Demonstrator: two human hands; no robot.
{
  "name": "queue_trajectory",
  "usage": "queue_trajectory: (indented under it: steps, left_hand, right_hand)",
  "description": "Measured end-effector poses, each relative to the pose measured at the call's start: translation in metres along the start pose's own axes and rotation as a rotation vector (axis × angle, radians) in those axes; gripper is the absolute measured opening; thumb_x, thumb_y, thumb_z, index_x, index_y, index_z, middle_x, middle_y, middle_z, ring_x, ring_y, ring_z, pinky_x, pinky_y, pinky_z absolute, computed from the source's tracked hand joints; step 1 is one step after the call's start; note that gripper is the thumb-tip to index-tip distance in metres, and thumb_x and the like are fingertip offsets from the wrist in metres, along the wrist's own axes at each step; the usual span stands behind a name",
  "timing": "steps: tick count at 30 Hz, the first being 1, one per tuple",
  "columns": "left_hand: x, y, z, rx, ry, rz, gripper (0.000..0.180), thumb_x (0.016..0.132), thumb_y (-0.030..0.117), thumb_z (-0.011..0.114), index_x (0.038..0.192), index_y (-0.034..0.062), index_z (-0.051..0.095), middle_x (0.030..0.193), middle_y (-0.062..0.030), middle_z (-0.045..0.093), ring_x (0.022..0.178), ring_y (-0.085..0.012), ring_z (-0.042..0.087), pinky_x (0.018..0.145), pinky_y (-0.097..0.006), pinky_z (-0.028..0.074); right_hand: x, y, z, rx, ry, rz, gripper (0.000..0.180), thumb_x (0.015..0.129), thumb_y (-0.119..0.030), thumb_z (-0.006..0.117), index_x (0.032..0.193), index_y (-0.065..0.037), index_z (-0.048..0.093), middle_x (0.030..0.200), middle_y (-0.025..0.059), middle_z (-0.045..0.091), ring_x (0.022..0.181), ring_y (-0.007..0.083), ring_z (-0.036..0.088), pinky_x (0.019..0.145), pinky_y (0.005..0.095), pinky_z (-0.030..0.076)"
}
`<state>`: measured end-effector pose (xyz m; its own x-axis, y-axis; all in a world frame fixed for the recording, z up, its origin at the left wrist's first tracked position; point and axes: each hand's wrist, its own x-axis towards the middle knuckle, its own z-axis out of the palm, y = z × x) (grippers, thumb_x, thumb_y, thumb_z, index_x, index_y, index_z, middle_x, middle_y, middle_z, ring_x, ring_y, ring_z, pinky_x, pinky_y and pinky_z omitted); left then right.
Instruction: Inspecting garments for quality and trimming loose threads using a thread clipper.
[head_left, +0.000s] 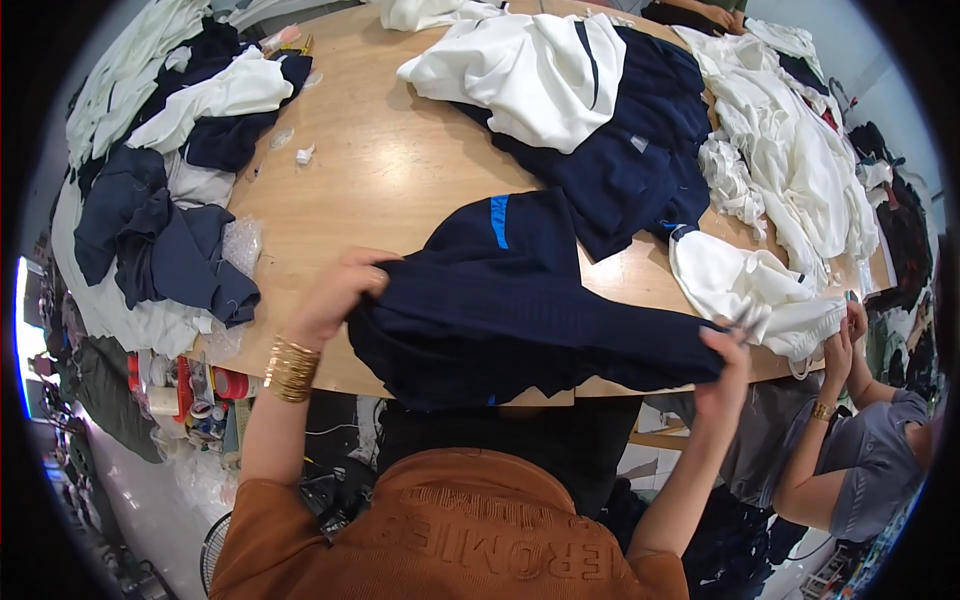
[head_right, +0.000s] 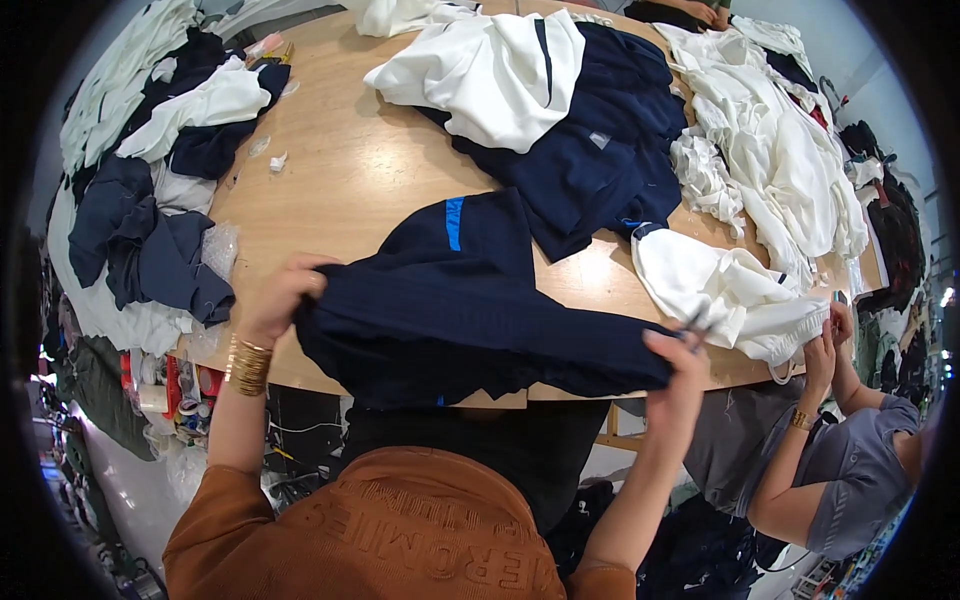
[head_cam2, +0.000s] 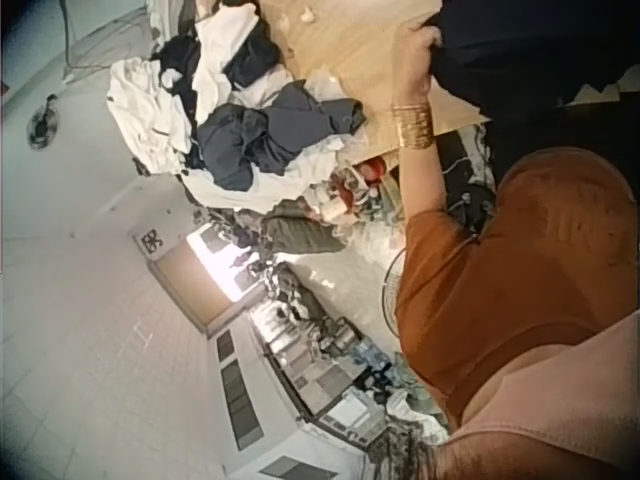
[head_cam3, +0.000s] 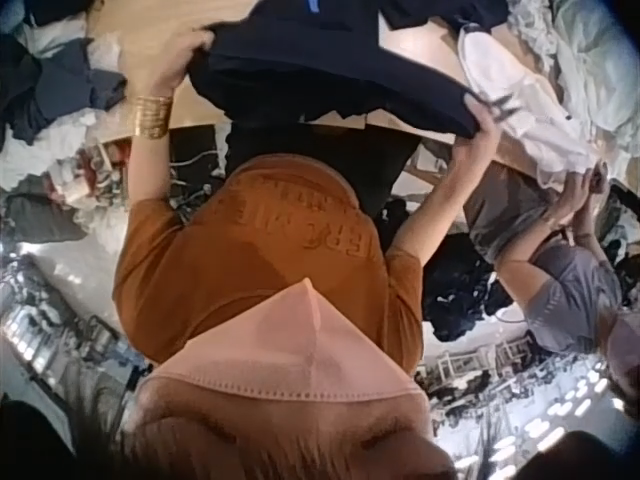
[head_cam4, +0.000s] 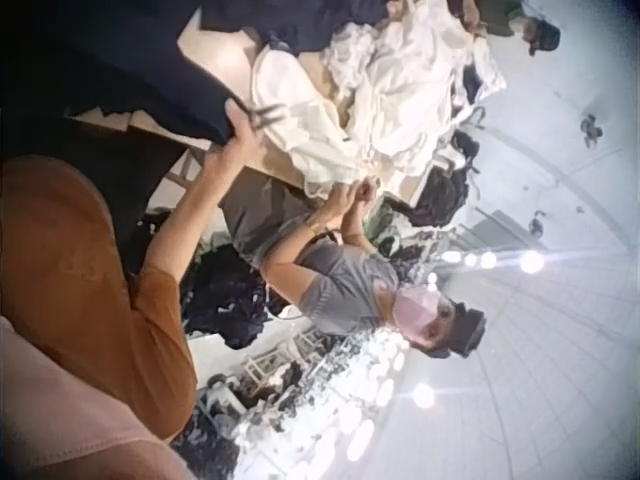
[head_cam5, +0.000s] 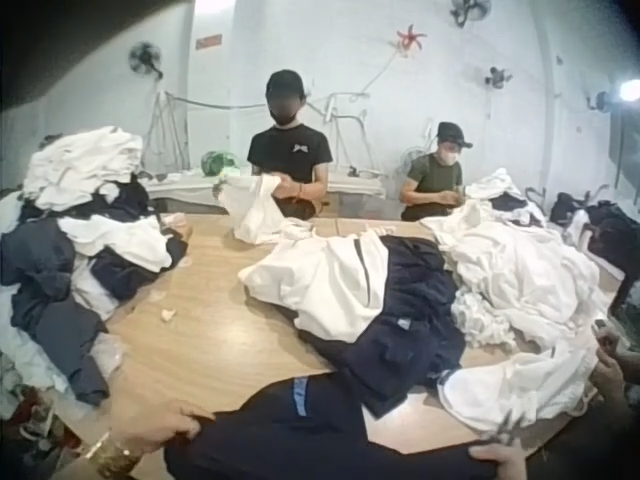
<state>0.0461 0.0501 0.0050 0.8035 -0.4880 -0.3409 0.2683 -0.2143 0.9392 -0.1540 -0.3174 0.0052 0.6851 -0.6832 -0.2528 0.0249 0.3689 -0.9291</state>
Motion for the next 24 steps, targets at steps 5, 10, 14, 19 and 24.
queue_trajectory:
  steps: [5, 10, 14, 19, 24]
  left_hand:
    - [0.027, -0.045, 0.056, 1.098, 0.127, 0.44, 0.027, 0.077, 0.011, 0.058, 0.103, 0.0034, 0.057, 0.097, -0.013, 0.058, 0.096, -0.0323, 0.053, 0.085, -0.036, 0.042]
    - [0.024, -0.009, 0.086, 0.71, -0.009, 0.602, 0.027, 0.079, 0.012, 0.059, 0.105, 0.0048, 0.057, 0.104, -0.0121, 0.058, 0.102, -0.0298, 0.051, 0.091, -0.036, 0.039]
    - [0.042, -0.01, 0.11, 0.61, -0.141, 0.592, 0.026, 0.082, 0.014, 0.059, 0.106, 0.0041, 0.057, 0.1, -0.011, 0.06, 0.097, -0.0269, 0.055, 0.087, -0.034, 0.042]
    - [0.075, -0.027, 0.117, 0.645, -0.299, 0.341, 0.023, 0.084, 0.019, 0.061, 0.099, 0.0018, 0.061, 0.095, -0.0109, 0.061, 0.087, -0.0237, 0.058, 0.077, -0.032, 0.045]
    - [0.067, -0.022, 0.129, 0.358, -0.342, 0.264, 0.02, 0.084, 0.019, 0.064, 0.079, 0.0016, 0.054, 0.071, 0.0031, 0.049, 0.07, -0.0036, 0.044, 0.063, -0.02, 0.038]
  right_hand:
    - [0.023, 0.064, 0.028, -1.092, -0.13, -0.367, 0.03, 0.075, -0.028, 0.07, 0.086, -0.001, 0.06, 0.081, 0.0127, 0.055, 0.075, 0.0301, 0.054, 0.069, 0.0345, 0.042]
    - [-0.006, 0.047, 0.039, -0.987, 0.058, -0.521, 0.017, 0.075, -0.008, 0.068, 0.087, -0.001, 0.06, 0.083, 0.0106, 0.054, 0.077, 0.0275, 0.057, 0.07, 0.032, 0.044]
    - [-0.023, 0.048, 0.053, -0.911, -0.027, -0.61, 0.014, 0.073, 0.0, 0.068, 0.084, 0.0, 0.058, 0.081, 0.0101, 0.054, 0.07, 0.0235, 0.055, 0.064, 0.0277, 0.043]
    - [-0.04, 0.048, 0.049, -0.892, -0.084, -0.502, 0.009, 0.076, -0.001, 0.067, 0.082, 0.0, 0.059, 0.073, 0.0075, 0.058, 0.065, 0.0181, 0.054, 0.061, 0.0242, 0.042]
    - [-0.053, 0.049, 0.042, -0.742, -0.139, -0.271, 0.009, 0.081, -0.003, 0.064, 0.088, 0.0, 0.062, 0.079, 0.0064, 0.064, 0.067, 0.0091, 0.055, 0.061, 0.0225, 0.043]
